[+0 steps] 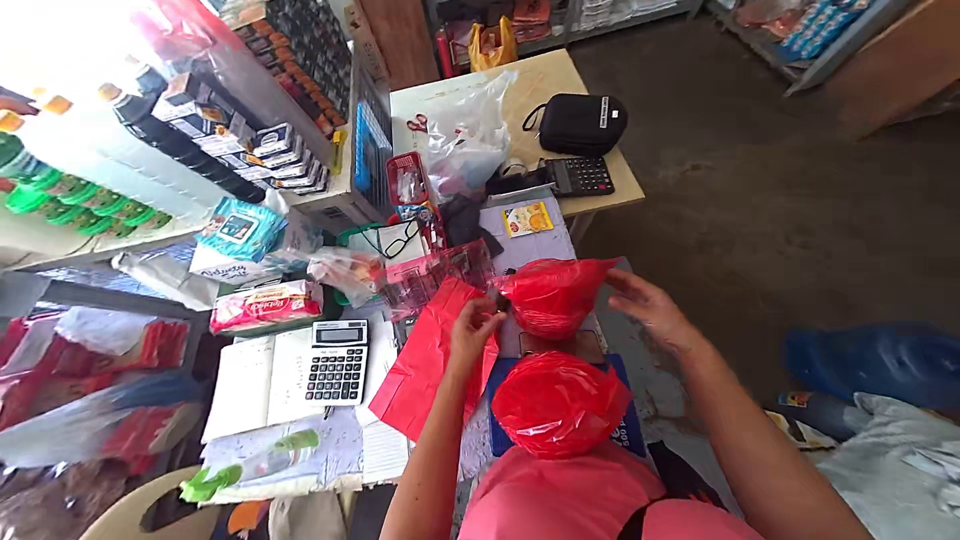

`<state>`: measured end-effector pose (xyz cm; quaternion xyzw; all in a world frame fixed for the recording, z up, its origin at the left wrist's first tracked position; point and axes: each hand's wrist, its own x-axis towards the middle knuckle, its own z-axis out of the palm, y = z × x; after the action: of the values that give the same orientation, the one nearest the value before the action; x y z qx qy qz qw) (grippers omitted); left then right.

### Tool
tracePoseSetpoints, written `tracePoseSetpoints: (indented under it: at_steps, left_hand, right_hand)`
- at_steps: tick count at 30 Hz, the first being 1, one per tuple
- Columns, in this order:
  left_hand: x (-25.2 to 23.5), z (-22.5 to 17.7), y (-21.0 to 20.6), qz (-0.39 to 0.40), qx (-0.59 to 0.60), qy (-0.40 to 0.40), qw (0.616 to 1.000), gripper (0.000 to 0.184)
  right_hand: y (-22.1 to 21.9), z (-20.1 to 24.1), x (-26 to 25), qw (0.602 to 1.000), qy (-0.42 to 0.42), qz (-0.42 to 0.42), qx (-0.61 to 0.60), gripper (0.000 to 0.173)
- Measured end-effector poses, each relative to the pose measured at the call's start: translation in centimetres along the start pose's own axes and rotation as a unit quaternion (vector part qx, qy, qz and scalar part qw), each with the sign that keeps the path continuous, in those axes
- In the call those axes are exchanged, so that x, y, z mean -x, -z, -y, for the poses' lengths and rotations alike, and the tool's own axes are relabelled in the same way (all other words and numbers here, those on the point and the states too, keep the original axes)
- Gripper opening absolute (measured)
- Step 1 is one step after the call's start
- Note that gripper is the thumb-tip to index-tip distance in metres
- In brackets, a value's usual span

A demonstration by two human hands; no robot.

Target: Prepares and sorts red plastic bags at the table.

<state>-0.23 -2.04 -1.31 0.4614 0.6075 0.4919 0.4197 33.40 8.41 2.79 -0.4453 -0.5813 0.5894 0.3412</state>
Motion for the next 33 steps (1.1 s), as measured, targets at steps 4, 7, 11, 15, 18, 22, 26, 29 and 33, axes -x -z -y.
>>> tracePoseSetpoints:
  at_steps: [4, 7, 11, 15, 18, 22, 26, 29, 33]
  left_hand:
    - [0.2, 2.2, 5.3, -0.125, -0.195, 0.055, 0.971, 0.037]
    - [-1.2, 2.4, 8.5, -0.176, -0.259, 0.081, 0.946, 0.045]
    - [-4.2, 1.4, 10.6, -0.112, -0.361, 0.113, 0.919, 0.058]
    - [-6.9, 0.8, 10.6, -0.007, -0.419, 0.219, 0.881, 0.064]
    - [-7.6, 0.9, 10.7, 0.015, -0.383, 0.228, 0.895, 0.049]
    - [-7.1, 1.1, 11.0, -0.012, -0.351, 0.167, 0.921, 0.037]
    - [-6.0, 0.6, 11.1, -0.042, -0.368, 0.087, 0.925, 0.032]
    - [-5.5, 1.1, 11.0, -0.045, -0.387, 0.036, 0.92, 0.034]
    - [-4.5, 1.8, 10.4, -0.103, -0.405, -0.055, 0.907, 0.04]
  right_hand:
    - [1.4, 0.5, 1.6, 0.999, -0.016, -0.004, 0.052, 0.052]
    - [1.6, 0.9, 2.3, 0.998, -0.025, -0.007, 0.063, 0.045]
    - [1.2, 1.8, 2.6, 0.996, -0.033, -0.007, 0.079, 0.042]
    - [0.9, 3.0, 2.6, 0.996, -0.034, 0.002, 0.086, 0.043]
    - [0.8, 3.8, 2.8, 0.995, -0.029, 0.001, 0.096, 0.042]
    - [1.0, 4.5, 3.3, 0.994, -0.026, 0.01, 0.109, 0.042]
    - [1.0, 5.0, 3.5, 0.989, -0.031, 0.011, 0.143, 0.043]
    - [0.9, 6.0, 3.6, 0.984, -0.025, 0.027, 0.172, 0.044]
    - [0.9, 7.4, 3.9, 0.973, 0.006, 0.054, 0.226, 0.047]
